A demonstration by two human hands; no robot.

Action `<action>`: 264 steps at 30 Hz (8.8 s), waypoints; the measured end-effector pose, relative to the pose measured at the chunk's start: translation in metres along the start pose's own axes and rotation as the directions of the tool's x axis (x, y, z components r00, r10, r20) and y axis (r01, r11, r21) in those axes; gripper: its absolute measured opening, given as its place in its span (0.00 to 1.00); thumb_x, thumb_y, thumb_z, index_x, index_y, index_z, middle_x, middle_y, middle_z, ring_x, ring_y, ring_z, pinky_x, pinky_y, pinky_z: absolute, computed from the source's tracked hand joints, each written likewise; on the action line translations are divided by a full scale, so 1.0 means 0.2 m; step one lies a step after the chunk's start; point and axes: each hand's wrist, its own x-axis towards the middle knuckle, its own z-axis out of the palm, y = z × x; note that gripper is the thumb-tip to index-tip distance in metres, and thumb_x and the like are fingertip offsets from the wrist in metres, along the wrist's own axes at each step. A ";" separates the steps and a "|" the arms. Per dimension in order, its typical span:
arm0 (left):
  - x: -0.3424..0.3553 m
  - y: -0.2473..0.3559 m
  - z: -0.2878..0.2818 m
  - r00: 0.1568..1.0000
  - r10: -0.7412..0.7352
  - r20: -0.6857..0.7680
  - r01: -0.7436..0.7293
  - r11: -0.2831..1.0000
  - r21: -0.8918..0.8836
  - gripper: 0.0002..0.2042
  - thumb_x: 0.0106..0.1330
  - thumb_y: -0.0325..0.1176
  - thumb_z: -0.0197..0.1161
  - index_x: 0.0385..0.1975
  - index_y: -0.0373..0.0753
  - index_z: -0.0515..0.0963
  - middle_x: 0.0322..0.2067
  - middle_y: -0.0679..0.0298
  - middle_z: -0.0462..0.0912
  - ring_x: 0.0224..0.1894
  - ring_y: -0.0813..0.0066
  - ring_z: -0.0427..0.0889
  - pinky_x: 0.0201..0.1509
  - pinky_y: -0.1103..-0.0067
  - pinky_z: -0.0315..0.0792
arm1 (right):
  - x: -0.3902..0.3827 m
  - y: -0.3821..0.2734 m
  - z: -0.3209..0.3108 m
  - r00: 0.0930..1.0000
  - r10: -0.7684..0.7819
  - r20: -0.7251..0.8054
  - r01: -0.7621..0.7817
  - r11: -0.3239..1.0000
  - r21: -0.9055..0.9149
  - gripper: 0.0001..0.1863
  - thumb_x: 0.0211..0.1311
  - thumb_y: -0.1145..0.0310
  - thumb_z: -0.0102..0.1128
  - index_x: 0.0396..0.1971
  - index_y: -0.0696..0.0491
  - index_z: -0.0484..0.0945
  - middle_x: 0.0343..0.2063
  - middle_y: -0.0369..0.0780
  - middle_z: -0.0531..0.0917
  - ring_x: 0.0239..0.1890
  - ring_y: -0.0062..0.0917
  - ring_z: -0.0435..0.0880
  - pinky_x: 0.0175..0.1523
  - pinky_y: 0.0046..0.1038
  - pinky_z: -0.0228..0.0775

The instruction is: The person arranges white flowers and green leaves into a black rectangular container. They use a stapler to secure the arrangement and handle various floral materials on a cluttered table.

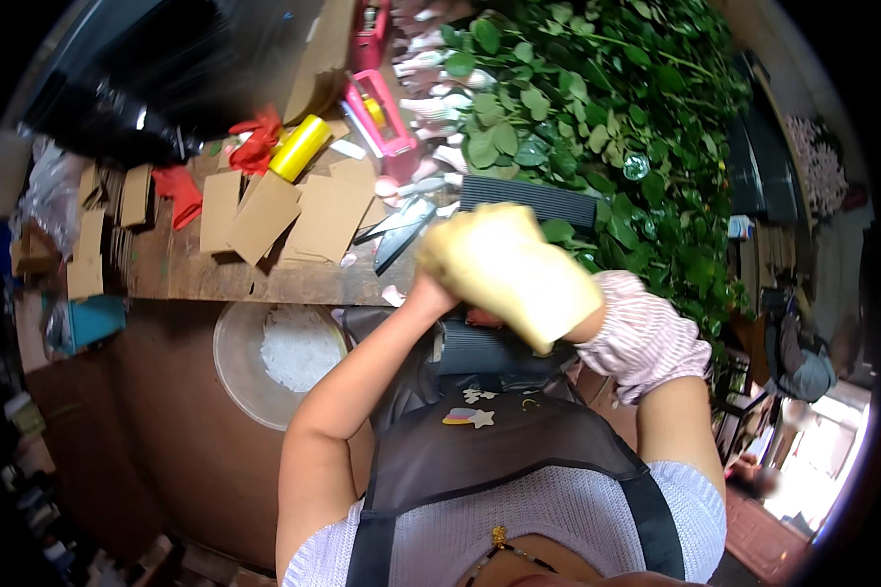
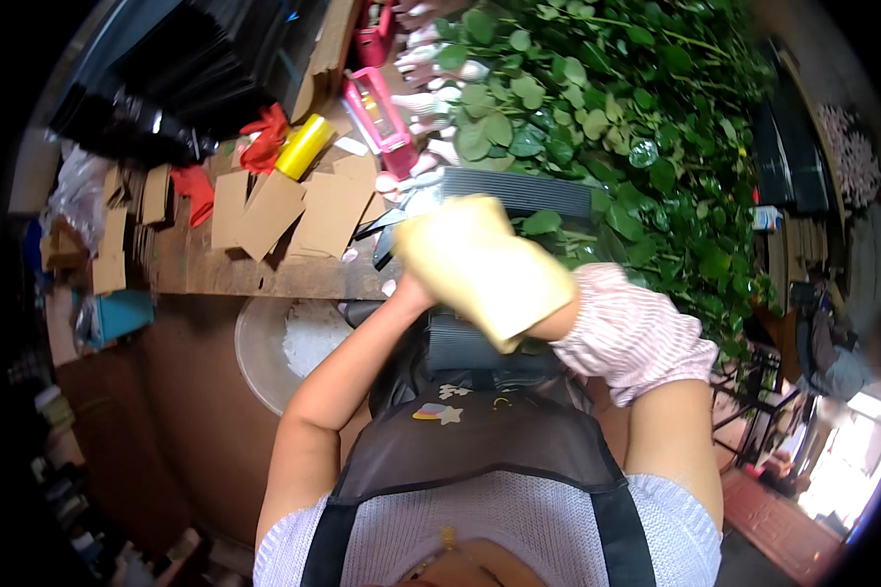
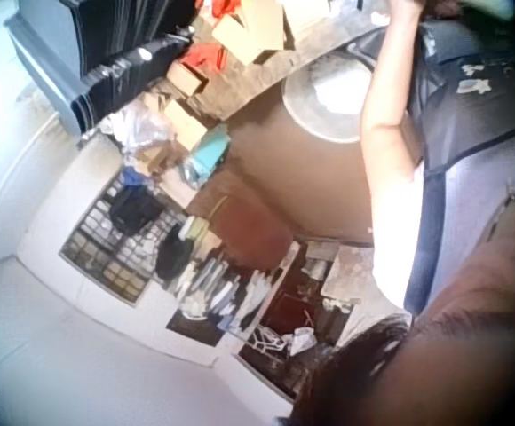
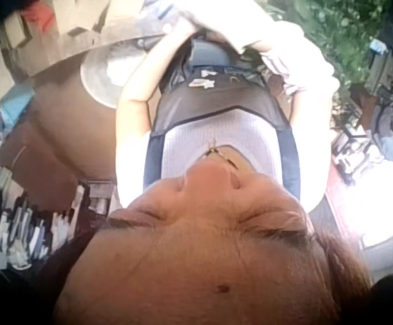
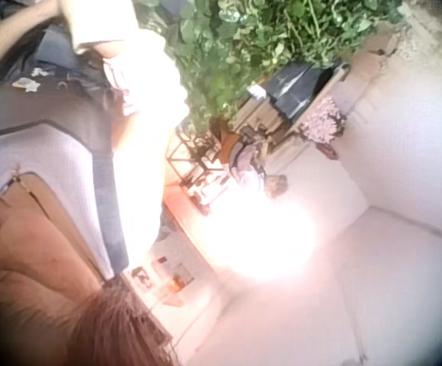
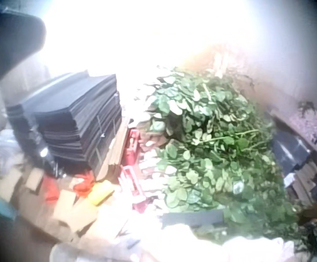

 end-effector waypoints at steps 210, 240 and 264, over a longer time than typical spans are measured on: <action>-0.46 0.78 -0.02 0.981 -0.106 0.164 0.170 0.877 -0.449 0.27 0.75 0.33 0.62 0.70 0.33 0.63 0.52 0.63 0.79 0.53 0.81 0.76 0.59 0.79 0.70 | -0.90 -0.05 0.27 0.877 0.150 -0.457 0.031 0.930 0.366 0.51 0.58 0.59 0.72 0.76 0.58 0.52 0.30 0.47 0.80 0.38 0.40 0.83 0.47 0.39 0.77; -0.26 0.69 0.49 0.414 -0.307 0.857 0.605 0.796 -0.007 0.17 0.77 0.43 0.60 0.55 0.37 0.73 0.33 0.63 0.83 0.26 0.75 0.82 0.29 0.80 0.77 | -1.79 0.36 0.36 0.713 0.598 -0.366 0.589 -0.227 0.776 0.45 0.69 0.66 0.68 0.79 0.44 0.51 0.75 0.46 0.59 0.66 0.30 0.75 0.70 0.33 0.68; -0.19 0.63 0.36 0.934 0.278 -0.225 -0.357 0.705 -0.613 0.25 0.83 0.54 0.39 0.51 0.35 0.73 0.49 0.59 0.75 0.45 0.71 0.74 0.49 0.80 0.67 | -1.34 0.16 0.34 0.595 0.712 -0.373 0.552 -0.024 0.834 0.22 0.72 0.56 0.63 0.56 0.56 0.80 0.49 0.47 0.87 0.49 0.32 0.87 0.48 0.34 0.81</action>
